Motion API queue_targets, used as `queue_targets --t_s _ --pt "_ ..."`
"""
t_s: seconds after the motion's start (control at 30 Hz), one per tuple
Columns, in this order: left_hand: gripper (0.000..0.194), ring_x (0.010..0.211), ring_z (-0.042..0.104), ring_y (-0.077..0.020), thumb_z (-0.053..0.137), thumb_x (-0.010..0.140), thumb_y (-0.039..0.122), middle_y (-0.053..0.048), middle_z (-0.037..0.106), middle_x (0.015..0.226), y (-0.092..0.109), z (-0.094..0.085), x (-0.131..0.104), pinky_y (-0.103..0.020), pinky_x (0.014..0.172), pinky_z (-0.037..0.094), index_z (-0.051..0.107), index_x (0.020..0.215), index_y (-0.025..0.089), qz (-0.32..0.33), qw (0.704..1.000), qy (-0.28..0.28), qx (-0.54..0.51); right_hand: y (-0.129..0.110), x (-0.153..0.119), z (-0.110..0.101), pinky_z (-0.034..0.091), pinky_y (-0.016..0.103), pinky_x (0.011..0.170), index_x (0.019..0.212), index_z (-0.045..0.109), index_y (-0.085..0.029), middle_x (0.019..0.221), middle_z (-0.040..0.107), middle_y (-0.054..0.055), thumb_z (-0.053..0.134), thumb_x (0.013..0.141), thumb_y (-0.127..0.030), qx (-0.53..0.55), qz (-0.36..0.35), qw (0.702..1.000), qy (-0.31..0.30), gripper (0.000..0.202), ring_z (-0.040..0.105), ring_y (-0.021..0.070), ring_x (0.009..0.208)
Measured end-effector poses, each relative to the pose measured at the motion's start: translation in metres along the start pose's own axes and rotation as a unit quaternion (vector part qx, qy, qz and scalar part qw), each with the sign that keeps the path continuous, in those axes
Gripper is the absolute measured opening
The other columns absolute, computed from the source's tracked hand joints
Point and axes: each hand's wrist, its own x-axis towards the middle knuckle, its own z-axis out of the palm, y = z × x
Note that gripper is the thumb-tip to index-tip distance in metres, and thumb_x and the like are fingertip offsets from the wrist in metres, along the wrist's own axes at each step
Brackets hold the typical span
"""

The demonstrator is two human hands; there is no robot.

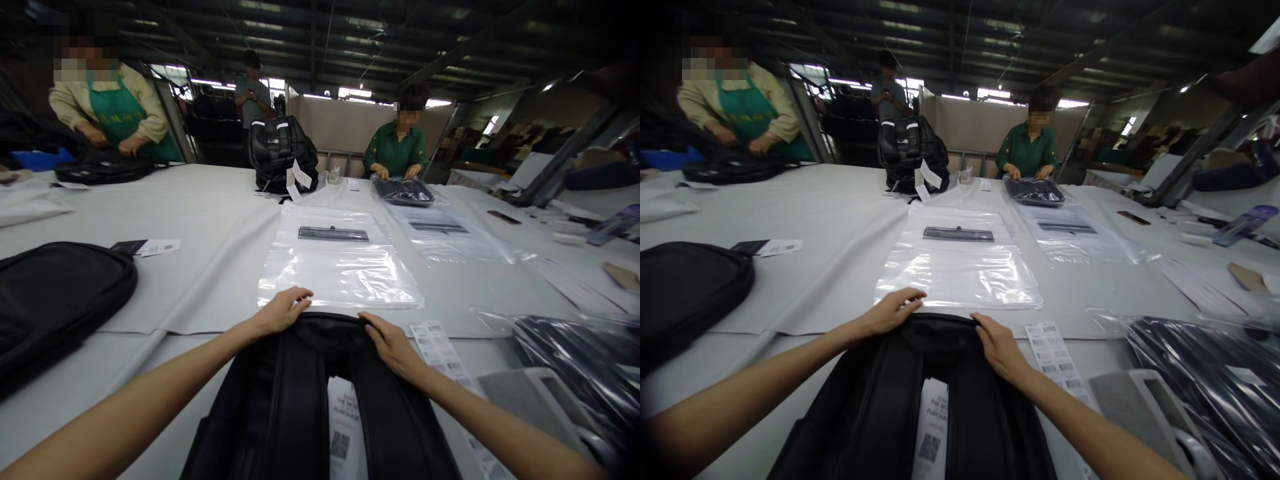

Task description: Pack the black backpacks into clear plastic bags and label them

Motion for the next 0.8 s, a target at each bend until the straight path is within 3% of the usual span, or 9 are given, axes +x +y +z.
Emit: queue_targets --t_s 0.07,0.13,0.23,0.33,0.43,0.5,0.6,0.8 --pt "0.039 0.104 0.053 -0.022 0.045 0.082 0.041 -0.008 0.056 0.115 -0.003 -0.014 -0.027 -0.034 0.095 0.037 0.052 0.114 0.019 -0.029 0.997 0.068 -0.033 0.004 -0.022 -0.012 0.037 0.043 0.104 0.128 0.048 -0.022 0.128 0.054 0.007 0.035 0.088 -0.019 0.008 -0.025 1.0 0.013 0.042 0.049 0.0205 0.12" --pt "0.036 0.089 0.059 -0.0222 0.051 0.078 0.04 -0.008 0.061 0.099 -0.003 -0.024 -0.058 -0.036 0.085 0.044 0.054 0.105 0.017 -0.078 0.99 0.089 -0.073 0.0 -0.037 -0.026 0.034 0.044 0.107 0.131 0.044 -0.024 0.132 0.051 0.006 0.039 0.085 -0.016 0.004 -0.067 0.998 -0.005 0.047 0.045 0.0205 0.124" --pt "0.039 0.075 0.063 -0.022 0.052 0.076 0.048 -0.008 0.064 0.084 0.003 -0.021 -0.102 -0.035 0.069 0.051 0.056 0.096 0.014 -0.151 0.975 0.054 -0.153 -0.012 -0.037 -0.032 0.038 0.042 0.103 0.131 0.044 -0.023 0.129 0.053 0.007 0.049 0.079 -0.017 0.032 -0.094 0.995 -0.028 0.052 0.048 0.0215 0.119" --pt "0.05 0.078 0.065 -0.0214 0.049 0.078 0.059 -0.01 0.067 0.089 0.02 0.0 -0.129 -0.035 0.069 0.052 0.057 0.099 0.015 -0.195 0.937 -0.022 -0.289 -0.023 -0.02 -0.019 0.044 0.038 0.095 0.115 0.059 -0.025 0.113 0.061 0.005 0.051 0.076 -0.02 0.059 -0.07 0.995 -0.029 0.04 0.056 0.0213 0.105" --pt "0.046 0.075 0.065 -0.0195 0.07 0.067 0.052 -0.008 0.068 0.088 0.042 0.024 -0.137 -0.033 0.07 0.052 0.061 0.093 0.015 -0.197 0.877 -0.057 -0.435 -0.024 -0.004 -0.004 0.046 0.038 0.088 0.096 0.067 -0.024 0.098 0.065 0.003 0.049 0.074 -0.026 0.055 -0.028 0.998 0.002 0.028 0.06 0.0226 0.094" --pt "0.041 0.071 0.064 -0.0183 0.079 0.059 0.04 -0.008 0.069 0.083 0.055 0.031 -0.135 -0.031 0.069 0.052 0.063 0.085 0.013 -0.186 0.862 -0.038 -0.47 -0.021 0.002 -0.002 0.046 0.04 0.086 0.087 0.068 -0.023 0.092 0.067 0.004 0.047 0.074 -0.03 0.057 -0.012 0.998 0.014 0.026 0.06 0.0244 0.092" --pt "0.028 0.067 0.064 -0.0162 0.079 0.061 0.029 -0.007 0.069 0.077 0.066 0.023 -0.128 -0.028 0.069 0.052 0.065 0.079 0.012 -0.179 0.851 0.003 -0.494 -0.014 0.006 -0.006 0.045 0.04 0.086 0.079 0.067 -0.021 0.088 0.069 0.005 0.045 0.072 -0.036 0.068 0.009 0.998 0.009 0.028 0.06 0.0268 0.09" --pt "0.005 0.057 0.063 -0.0152 0.067 0.072 0.015 -0.006 0.068 0.064 0.066 0.009 -0.116 -0.028 0.063 0.053 0.064 0.071 0.011 -0.201 0.842 0.075 -0.495 -0.008 0.012 -0.009 0.046 0.034 0.074 0.068 0.062 -0.017 0.073 0.067 0.003 0.046 0.068 -0.047 0.089 0.025 0.995 -0.026 0.034 0.058 0.0248 0.079"
